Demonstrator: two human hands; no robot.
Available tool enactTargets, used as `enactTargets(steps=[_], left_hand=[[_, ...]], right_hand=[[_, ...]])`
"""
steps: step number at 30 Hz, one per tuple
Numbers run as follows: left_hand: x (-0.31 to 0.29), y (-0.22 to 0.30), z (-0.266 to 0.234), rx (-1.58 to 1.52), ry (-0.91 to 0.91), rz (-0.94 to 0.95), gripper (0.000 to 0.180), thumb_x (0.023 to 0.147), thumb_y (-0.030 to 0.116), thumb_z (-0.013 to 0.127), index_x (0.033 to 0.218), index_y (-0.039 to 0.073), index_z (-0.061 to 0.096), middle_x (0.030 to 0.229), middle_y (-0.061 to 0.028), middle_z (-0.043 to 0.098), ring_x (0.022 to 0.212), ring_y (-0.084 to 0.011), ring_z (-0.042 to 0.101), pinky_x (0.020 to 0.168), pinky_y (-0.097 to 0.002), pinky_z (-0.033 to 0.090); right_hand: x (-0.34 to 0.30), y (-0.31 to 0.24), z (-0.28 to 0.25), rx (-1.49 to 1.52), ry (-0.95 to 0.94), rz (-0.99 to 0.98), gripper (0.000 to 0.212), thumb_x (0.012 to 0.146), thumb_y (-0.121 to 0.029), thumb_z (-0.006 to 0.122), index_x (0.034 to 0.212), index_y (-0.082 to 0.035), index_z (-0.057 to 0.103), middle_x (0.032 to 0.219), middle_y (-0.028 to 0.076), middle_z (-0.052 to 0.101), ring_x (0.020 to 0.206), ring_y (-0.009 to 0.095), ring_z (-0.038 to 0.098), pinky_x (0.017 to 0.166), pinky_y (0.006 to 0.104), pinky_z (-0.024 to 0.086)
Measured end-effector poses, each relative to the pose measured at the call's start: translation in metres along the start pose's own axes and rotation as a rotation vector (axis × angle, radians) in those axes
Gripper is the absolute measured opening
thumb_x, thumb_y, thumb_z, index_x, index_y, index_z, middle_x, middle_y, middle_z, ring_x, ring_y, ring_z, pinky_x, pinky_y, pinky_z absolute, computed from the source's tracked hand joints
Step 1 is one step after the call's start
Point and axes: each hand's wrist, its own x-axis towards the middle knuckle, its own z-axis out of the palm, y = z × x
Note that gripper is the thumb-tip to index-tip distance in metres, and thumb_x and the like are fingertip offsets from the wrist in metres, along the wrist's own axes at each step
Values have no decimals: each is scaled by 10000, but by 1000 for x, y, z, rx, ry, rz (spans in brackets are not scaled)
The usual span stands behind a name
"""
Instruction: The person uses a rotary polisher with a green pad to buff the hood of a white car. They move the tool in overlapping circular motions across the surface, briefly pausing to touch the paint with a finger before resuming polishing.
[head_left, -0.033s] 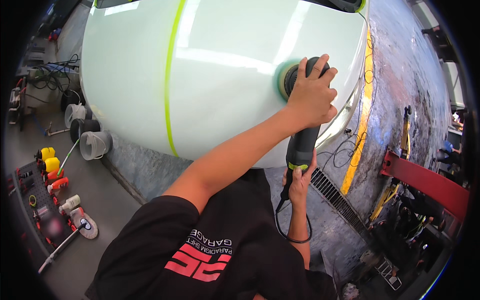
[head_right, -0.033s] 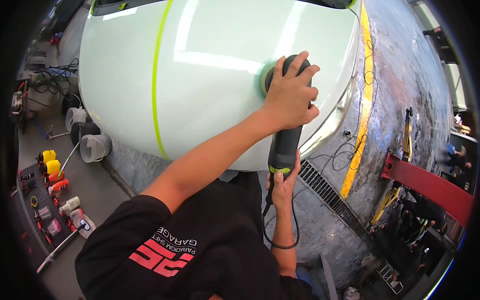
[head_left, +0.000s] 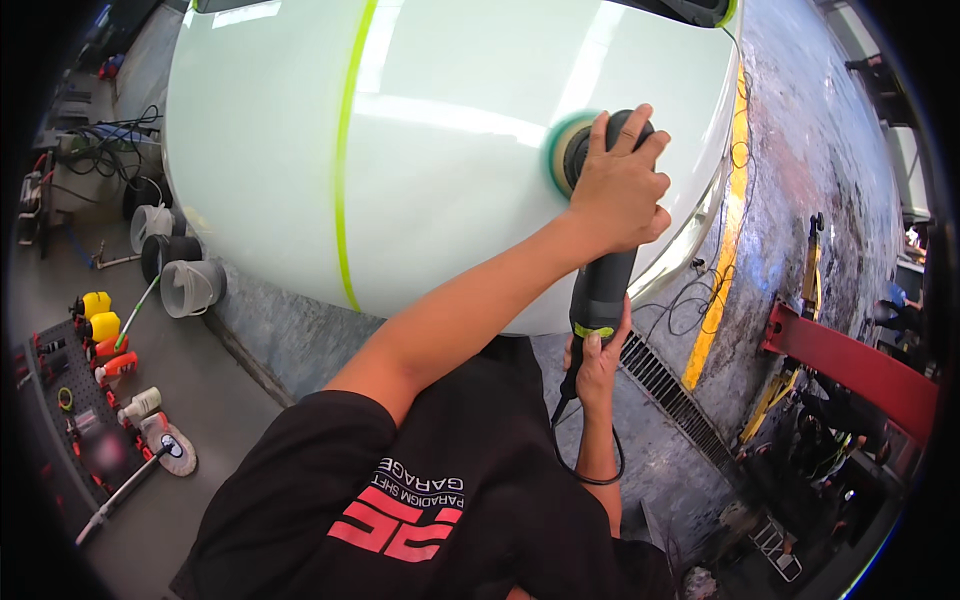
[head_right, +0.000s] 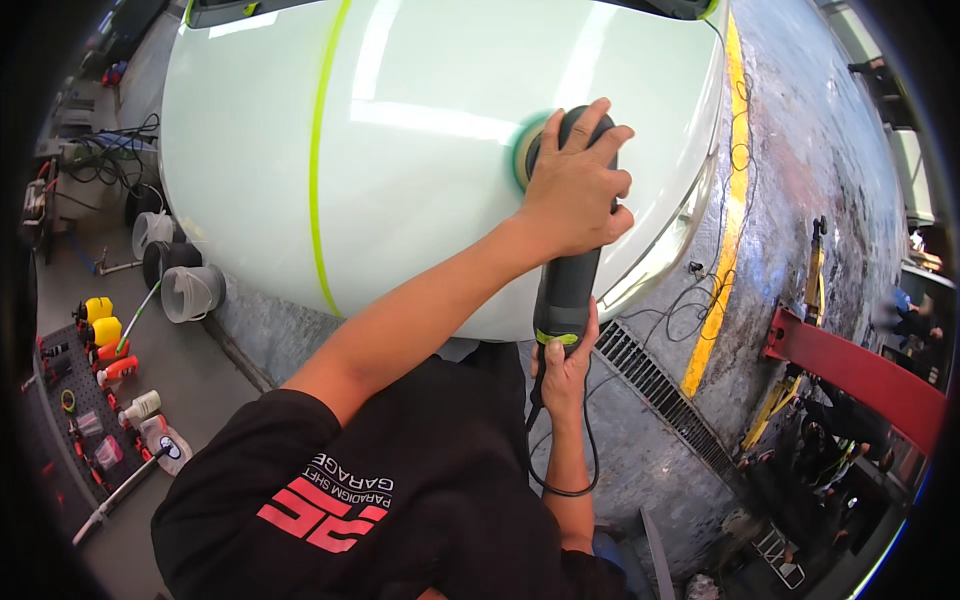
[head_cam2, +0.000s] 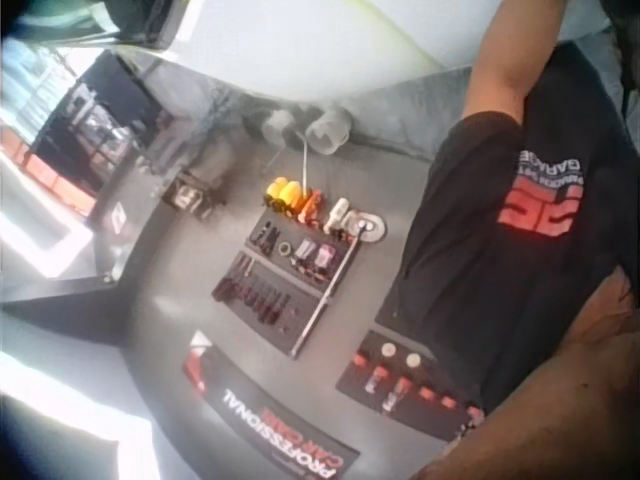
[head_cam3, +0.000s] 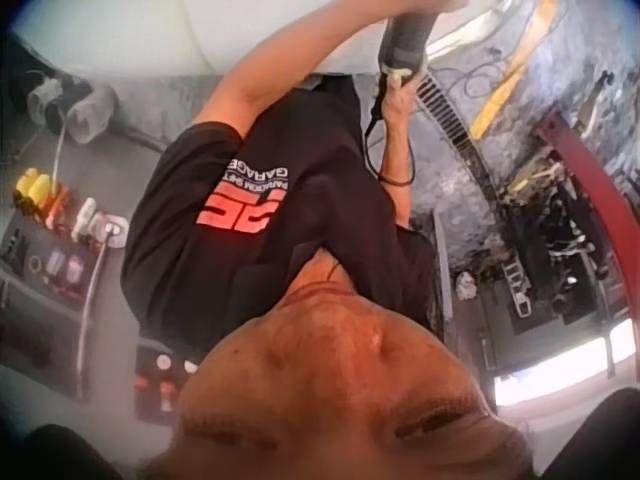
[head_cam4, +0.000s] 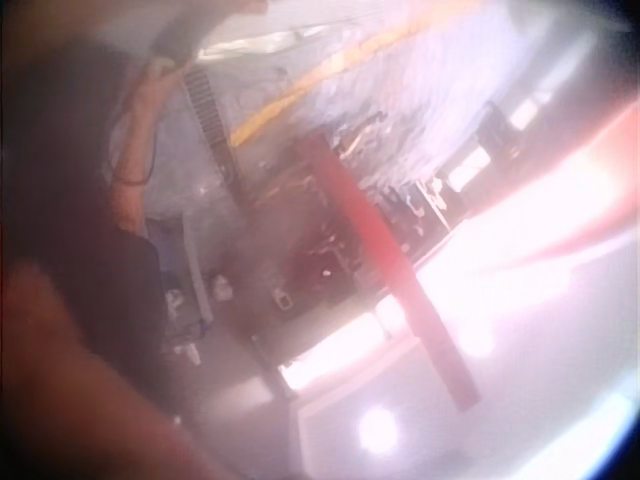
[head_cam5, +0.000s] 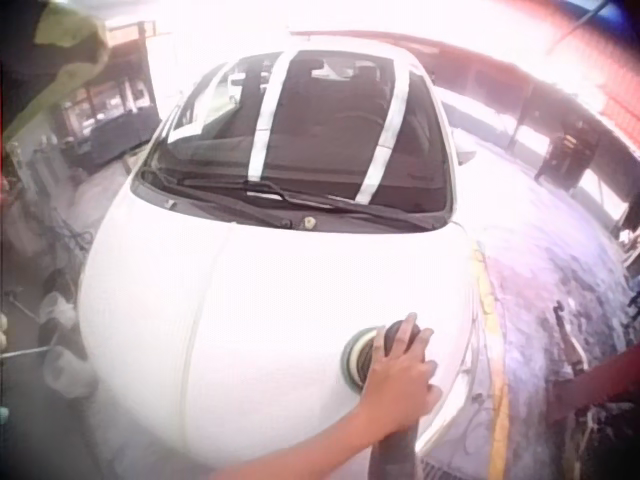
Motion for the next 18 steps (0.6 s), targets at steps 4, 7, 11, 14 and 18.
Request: enactTargets(steps=[4, 7, 11, 14, 18], left_hand=[[-29, -42, -50, 42, 87, -73, 159, 720, 279, 772, 749, 130, 820, 1479, -81, 639, 1581, -407, 347, 1264, -687, 209], [-49, -71, -84, 79, 137, -116, 108, 710, 250, 794, 729, 144, 801, 1485, -55, 643, 1566, -401, 371, 1271, -633, 224], [-75, -105, -126, 139, 178, -153, 65, 716, 217, 806, 751, 163, 800, 1487, -51, 643, 1562, -414, 374, 1268, -595, 255], [-96, -134, -155, 170, 208, -169, 80, 725, 209, 797, 796, 175, 814, 1495, -48, 641, 1565, -429, 366, 1260, -601, 269], [-125, -162, -194, 260, 231, -210, 125, 743, 188, 779, 859, 168, 820, 1502, -77, 641, 1546, -472, 372, 1261, -574, 318]], right_hand=[[-4, 1, 50, -40, -100, 18, 933, 1084, -463, 665, 1746, -202, 63, 1021, 93, 615, 621, 136, 552, 517, 270, 470], [-6, 0, 84, -84, -166, 65, 892, 1093, -373, 661, 1748, -216, 75, 1014, 82, 623, 654, 121, 551, 539, 264, 481], [-6, 7, 123, -224, -243, 37, 857, 1084, -233, 641, 1750, -221, 102, 898, 37, 607, 633, 105, 522, 559, 266, 473], [-6, 3, 150, -343, -307, 45, 866, 1064, -327, 667, 1746, -204, 147, 1144, 173, 686, 946, 302, 663, 869, 402, 518], [-4, -11, 183, -469, -431, 72, 886, 1055, -431, 686, 1742, -215, 170, 1297, 275, 717, 1132, 480, 719, 1020, 499, 544]])
